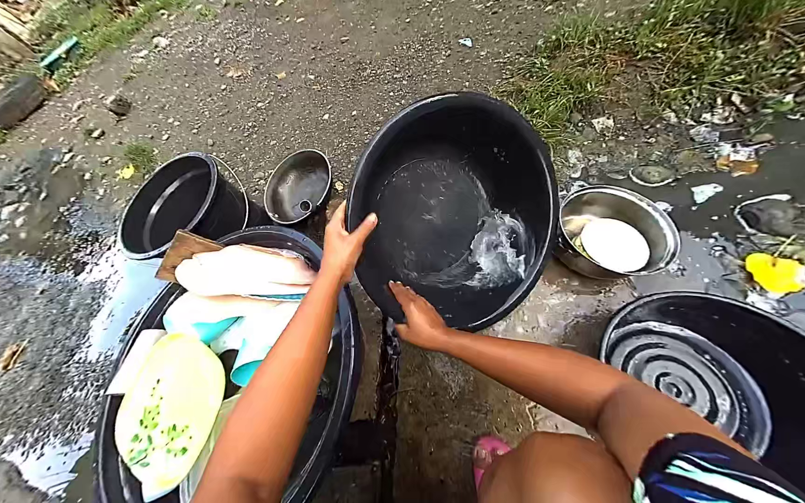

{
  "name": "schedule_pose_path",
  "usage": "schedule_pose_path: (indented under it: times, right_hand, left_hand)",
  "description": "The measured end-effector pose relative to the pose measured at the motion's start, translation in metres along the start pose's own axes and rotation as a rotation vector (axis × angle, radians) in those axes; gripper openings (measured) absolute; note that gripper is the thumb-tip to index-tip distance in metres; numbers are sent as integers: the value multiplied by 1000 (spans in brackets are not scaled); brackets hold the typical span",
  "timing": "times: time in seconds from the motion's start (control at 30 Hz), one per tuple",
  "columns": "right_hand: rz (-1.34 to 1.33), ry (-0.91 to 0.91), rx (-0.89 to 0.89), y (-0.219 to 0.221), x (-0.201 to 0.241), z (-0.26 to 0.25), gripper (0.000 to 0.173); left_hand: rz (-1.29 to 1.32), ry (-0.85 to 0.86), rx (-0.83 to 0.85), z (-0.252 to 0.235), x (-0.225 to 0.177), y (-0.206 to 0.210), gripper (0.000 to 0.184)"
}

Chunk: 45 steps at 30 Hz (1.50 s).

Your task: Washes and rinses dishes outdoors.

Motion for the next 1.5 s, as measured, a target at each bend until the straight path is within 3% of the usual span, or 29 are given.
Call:
schedule_pose_path:
  times: [0.1, 0.2, 0.27, 0.4, 0.5, 0.6, 0.67, 0.73, 0.8, 0.87, 0.93, 1.0, 1.13, 1.2, 1.27, 1.37, 1.43, 1.5]
  right_hand:
    - [-351, -89, -176, -6, 36, -15, 82]
    - [-552, -336, -169, 13, 22, -16, 71]
    - [-315, -372, -59, 21, -21, -8, 68]
    - [319, -66, 158, -29, -144, -2, 59]
    - [573, 117, -132, -98, -184, -22, 63]
    - [688, 188, -300, -100, -197, -46, 73]
    - [524, 239, -239, -63, -173, -47, 80]
    - [261, 239, -242, -18, -121, -41, 84]
    - [-105, 180, -208, 12, -52, -41, 74]
    - [-436, -10, -262, 18, 10, -45, 60]
    - [-589, -211, -304, 13, 41, -42, 69]
    - [-411, -306, -296, 16, 22, -32, 88]
    - [84, -89, -51, 18, -41, 0, 87]
    - [62, -30, -21, 14, -26, 3, 86]
    - [-120, -33, -71, 3, 7, -2, 84]
    - [-468, -215, -127, -2, 35, -13, 78]
    - [-503, -376, -81, 10, 13, -13, 67]
    - [-236, -363, 30, 11, -39, -10, 62]
  left_hand:
    - [-85, 56, -114, 27, 8, 6, 63]
    - [-154, 124, -68, 24, -8, 0, 63]
    - [-192, 174, -12, 13, -17, -2, 61]
    - [-248, 241, 55, -2, -17, -12, 55]
    - [-267, 255, 76, -1, -11, -17, 51]
    - [-248, 240, 60, 0, -7, -17, 49]
    - [-219, 228, 41, 1, -13, -12, 52]
    - [-204, 194, 15, 3, -22, -5, 52]
    - [-192, 198, 10, 2, -30, 0, 50]
    - [-192, 214, 16, -1, -31, 3, 50]
    - [-169, 206, 20, -6, -33, 5, 50]
    - [-135, 163, 18, -15, -37, 8, 52]
    - [-240, 201, -20, -34, -36, 4, 43]
    - [-337, 242, -109, -28, -26, 1, 38]
    - [-382, 245, -163, -6, -20, 3, 55]
    - [-324, 284, -229, 18, -14, 3, 59]
    - [-308, 322, -197, 16, -19, -1, 58]
    - [-306, 340, -161, 8, -24, -3, 58]
Point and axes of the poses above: each hand's wrist, its own z-axis away from the middle knuckle, its own y-axis out of the palm, x = y × z, the point moved 3 cm from there along -z, towards the middle knuckle, and after that the axes turned 10 degrees about -x, right-handed, at the moved point
